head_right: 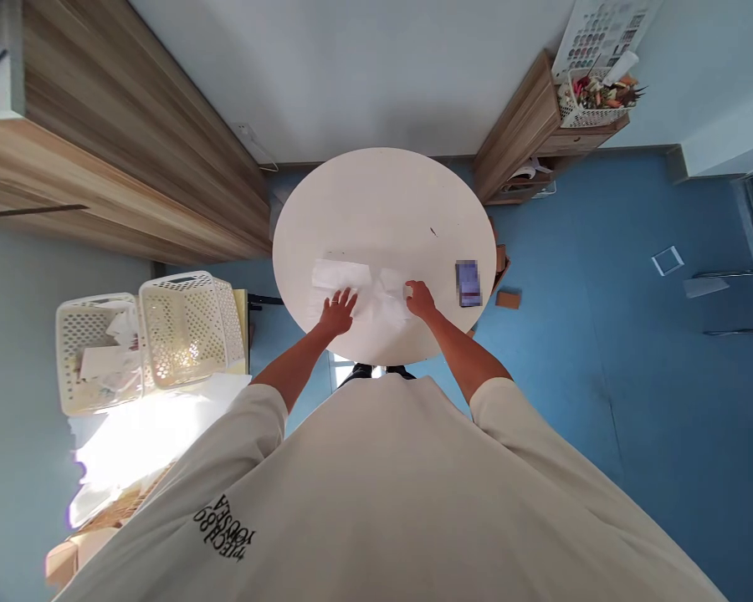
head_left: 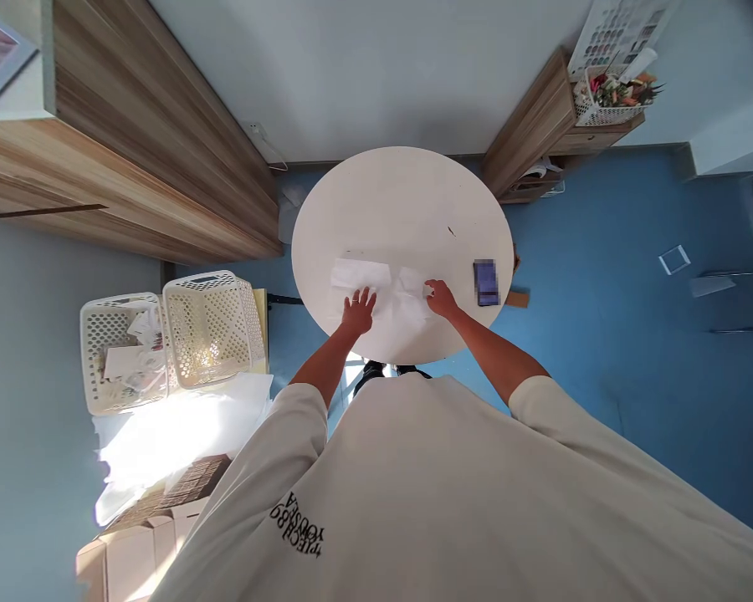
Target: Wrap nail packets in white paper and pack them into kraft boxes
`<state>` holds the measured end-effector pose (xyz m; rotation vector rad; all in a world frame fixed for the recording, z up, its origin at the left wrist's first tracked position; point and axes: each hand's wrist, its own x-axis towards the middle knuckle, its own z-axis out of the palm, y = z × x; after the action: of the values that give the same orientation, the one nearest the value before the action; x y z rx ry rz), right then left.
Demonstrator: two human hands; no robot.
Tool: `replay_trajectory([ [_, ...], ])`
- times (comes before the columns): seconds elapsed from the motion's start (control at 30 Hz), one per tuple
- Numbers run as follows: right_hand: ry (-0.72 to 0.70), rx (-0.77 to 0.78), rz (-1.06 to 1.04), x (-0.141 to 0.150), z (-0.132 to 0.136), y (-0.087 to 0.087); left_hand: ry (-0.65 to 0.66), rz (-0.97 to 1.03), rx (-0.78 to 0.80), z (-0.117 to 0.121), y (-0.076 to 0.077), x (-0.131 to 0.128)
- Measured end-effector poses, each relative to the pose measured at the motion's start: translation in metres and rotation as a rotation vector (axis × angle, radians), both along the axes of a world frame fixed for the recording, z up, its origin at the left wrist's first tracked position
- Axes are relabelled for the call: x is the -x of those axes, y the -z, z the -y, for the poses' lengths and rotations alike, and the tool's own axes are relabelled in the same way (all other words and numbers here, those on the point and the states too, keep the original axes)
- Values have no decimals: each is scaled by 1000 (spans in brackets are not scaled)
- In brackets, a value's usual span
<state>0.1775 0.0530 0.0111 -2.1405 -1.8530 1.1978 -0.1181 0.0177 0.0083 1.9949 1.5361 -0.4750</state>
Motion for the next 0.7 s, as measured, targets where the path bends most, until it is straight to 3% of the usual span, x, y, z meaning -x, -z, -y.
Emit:
replay_trajectory([
  [0.2, -194, 19, 177, 13, 0, 8, -37, -45, 35, 2, 1, 21],
  [0.43, -299, -62, 256, 20, 0, 17, -66, -33, 33, 7, -1, 33],
  [0.57, -270, -102, 256, 16, 3, 17, -74, -35, 18, 6, -1, 32],
  [0.7, -155, -99, 305, 2, 8, 13, -139, -47, -96, -2, -4, 17],
])
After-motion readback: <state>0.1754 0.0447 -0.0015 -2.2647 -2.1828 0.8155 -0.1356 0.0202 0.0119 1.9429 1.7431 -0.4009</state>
